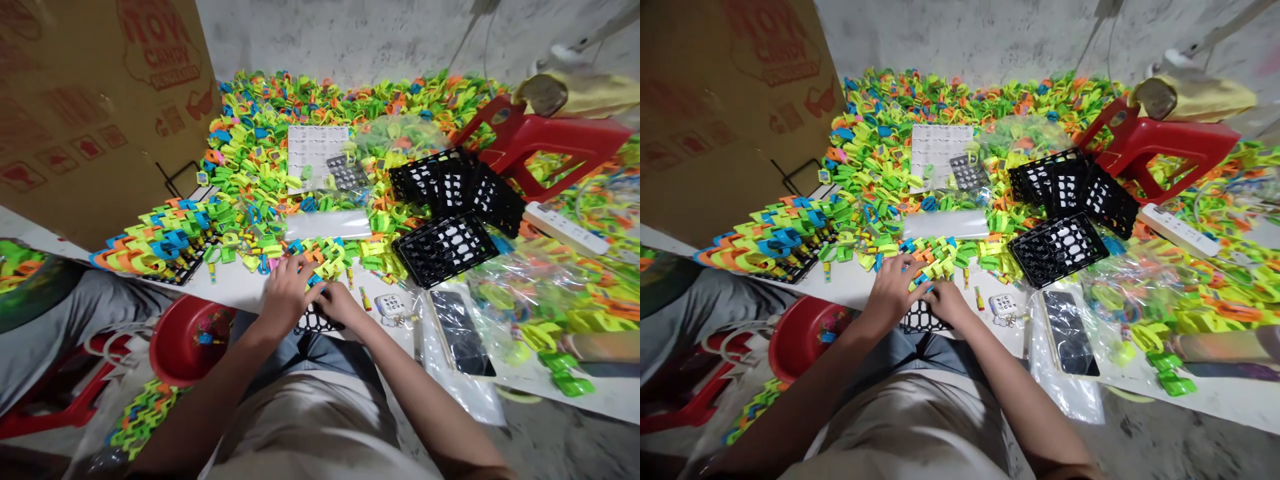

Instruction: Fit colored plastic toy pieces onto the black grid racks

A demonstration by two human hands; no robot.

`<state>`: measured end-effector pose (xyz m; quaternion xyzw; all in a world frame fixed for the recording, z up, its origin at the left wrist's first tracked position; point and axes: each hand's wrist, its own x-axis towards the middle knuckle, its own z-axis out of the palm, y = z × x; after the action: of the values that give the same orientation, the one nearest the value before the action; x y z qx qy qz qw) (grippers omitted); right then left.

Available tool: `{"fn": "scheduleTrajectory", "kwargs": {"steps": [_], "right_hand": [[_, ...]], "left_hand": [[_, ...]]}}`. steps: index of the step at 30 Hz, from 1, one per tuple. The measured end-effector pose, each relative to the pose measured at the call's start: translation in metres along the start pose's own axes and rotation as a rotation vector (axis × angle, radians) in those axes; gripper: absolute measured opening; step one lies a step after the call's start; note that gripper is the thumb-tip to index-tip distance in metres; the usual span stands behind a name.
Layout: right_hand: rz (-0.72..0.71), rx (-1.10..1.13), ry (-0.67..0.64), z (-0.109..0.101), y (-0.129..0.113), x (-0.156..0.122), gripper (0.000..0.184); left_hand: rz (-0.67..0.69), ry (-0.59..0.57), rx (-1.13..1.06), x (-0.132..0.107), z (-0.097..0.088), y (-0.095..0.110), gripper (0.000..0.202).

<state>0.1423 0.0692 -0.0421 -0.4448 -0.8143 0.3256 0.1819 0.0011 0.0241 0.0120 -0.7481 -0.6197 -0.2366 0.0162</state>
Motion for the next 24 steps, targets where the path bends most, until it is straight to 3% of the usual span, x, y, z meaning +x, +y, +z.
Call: {"fn": "scheduleTrajectory", "kwargs": {"steps": [3, 7, 10, 13, 15, 18, 21, 24], "right_hand": [[-0.010, 0.087, 0.008, 0.001, 0.004, -0.009, 0.012], [0.001, 0.190, 0.164, 0.005, 0.007, -0.032, 0.023], [-0.022, 0.213, 0.236, 0.007, 0.004, -0.049, 0.025], [-0.095, 0.179, 0.187, 0.005, -0.005, -0.060, 0.023], [-0.119, 0.174, 0.159, 0.002, -0.014, -0.064, 0.022], [-0.077, 0.244, 0.151, 0.001, -0.031, -0.071, 0.021], [-0.041, 0.324, 0.129, 0.005, -0.052, -0.077, 0.034], [-0.053, 0.318, 0.096, 0.010, -0.066, -0.081, 0.031]], "left_hand": [[-0.025, 0.033, -0.094, -0.009, -0.006, -0.018, 0.039], [-0.270, 0.137, -0.057, -0.025, -0.007, -0.076, 0.034], [-0.276, 0.002, -0.001, -0.028, 0.001, -0.117, 0.038], [-0.235, -0.080, -0.027, -0.020, 0.003, -0.135, 0.030], [-0.231, -0.078, -0.040, -0.017, -0.008, -0.133, 0.025], [-0.231, -0.055, -0.102, -0.021, -0.042, -0.109, 0.021], [-0.163, -0.038, -0.362, -0.040, -0.074, -0.064, 0.026], [-0.099, -0.125, -0.583, -0.060, -0.077, -0.015, 0.015]]}}
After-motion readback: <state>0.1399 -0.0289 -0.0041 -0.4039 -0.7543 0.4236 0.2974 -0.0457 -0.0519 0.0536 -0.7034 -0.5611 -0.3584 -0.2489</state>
